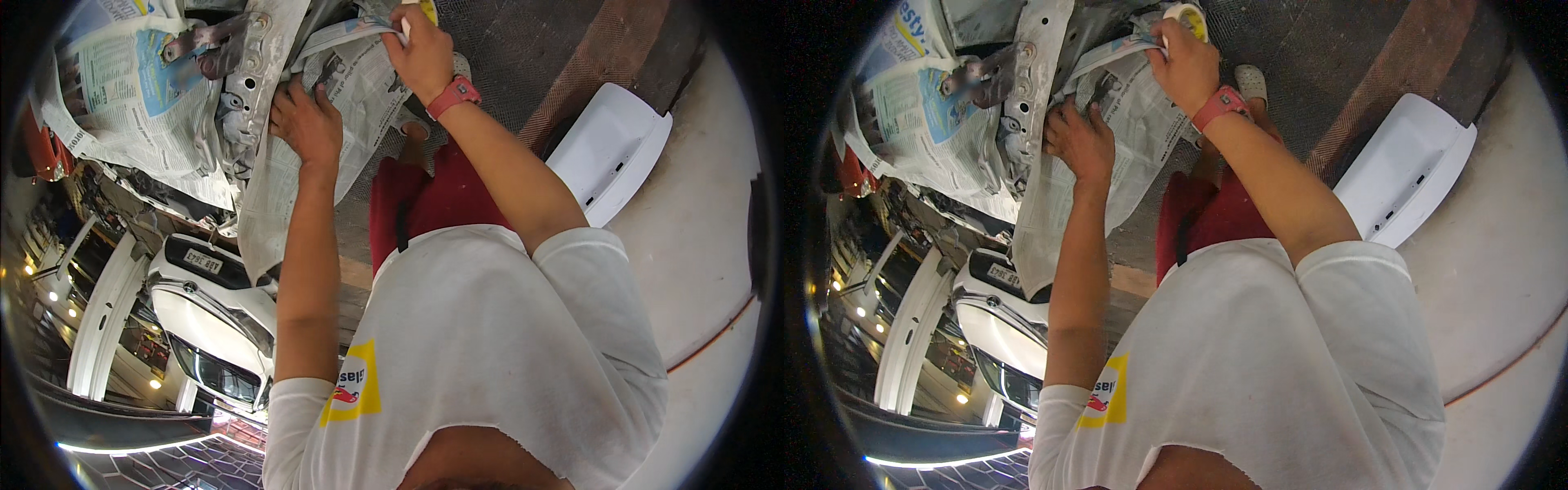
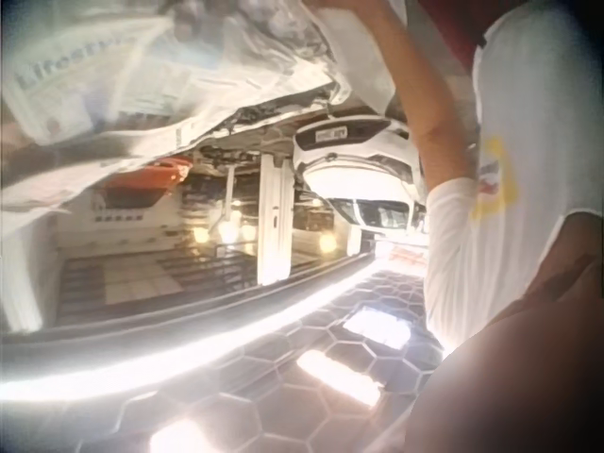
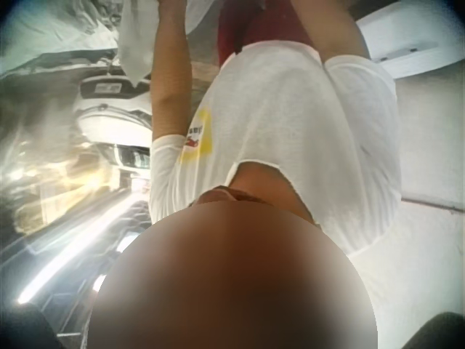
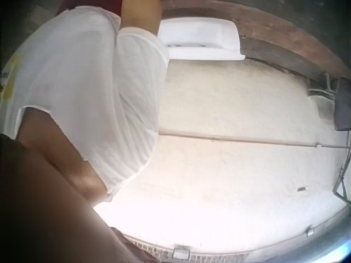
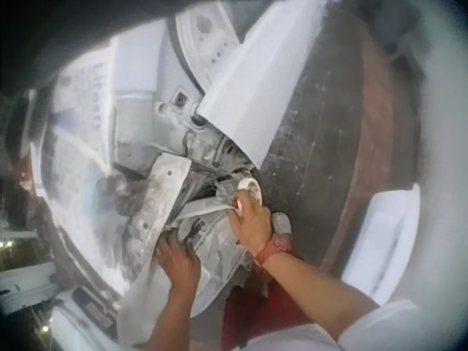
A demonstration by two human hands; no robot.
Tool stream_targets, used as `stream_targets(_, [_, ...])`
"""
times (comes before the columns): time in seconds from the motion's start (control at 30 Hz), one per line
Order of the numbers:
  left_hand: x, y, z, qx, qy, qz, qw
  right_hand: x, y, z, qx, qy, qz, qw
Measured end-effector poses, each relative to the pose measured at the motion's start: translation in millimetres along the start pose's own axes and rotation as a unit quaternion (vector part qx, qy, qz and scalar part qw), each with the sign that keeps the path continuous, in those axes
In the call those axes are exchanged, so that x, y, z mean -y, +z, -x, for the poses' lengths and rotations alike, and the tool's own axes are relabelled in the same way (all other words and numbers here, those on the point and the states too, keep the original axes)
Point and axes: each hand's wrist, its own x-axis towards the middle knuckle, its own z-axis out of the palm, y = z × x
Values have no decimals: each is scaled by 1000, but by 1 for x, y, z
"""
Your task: The person covers a white car with newspaper sheets and secures them using masking tape. They work around the vehicle, taping newspaper to the hood, roof, and door areas to protect surfaces during preparation.
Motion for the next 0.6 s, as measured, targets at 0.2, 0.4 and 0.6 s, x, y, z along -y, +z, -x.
stream_targets(0.2, [-22,4,1,-30,-65,24,997,0,27,-1,-25,12,-94,995])
stream_targets(0.4, [-30,-2,5,-7,-59,-9,998,-13,44,-14,101,-31,-41,994])
stream_targets(0.6, [-58,-1,5,-60,137,34,988,-31,58,-17,142,-13,-77,987])
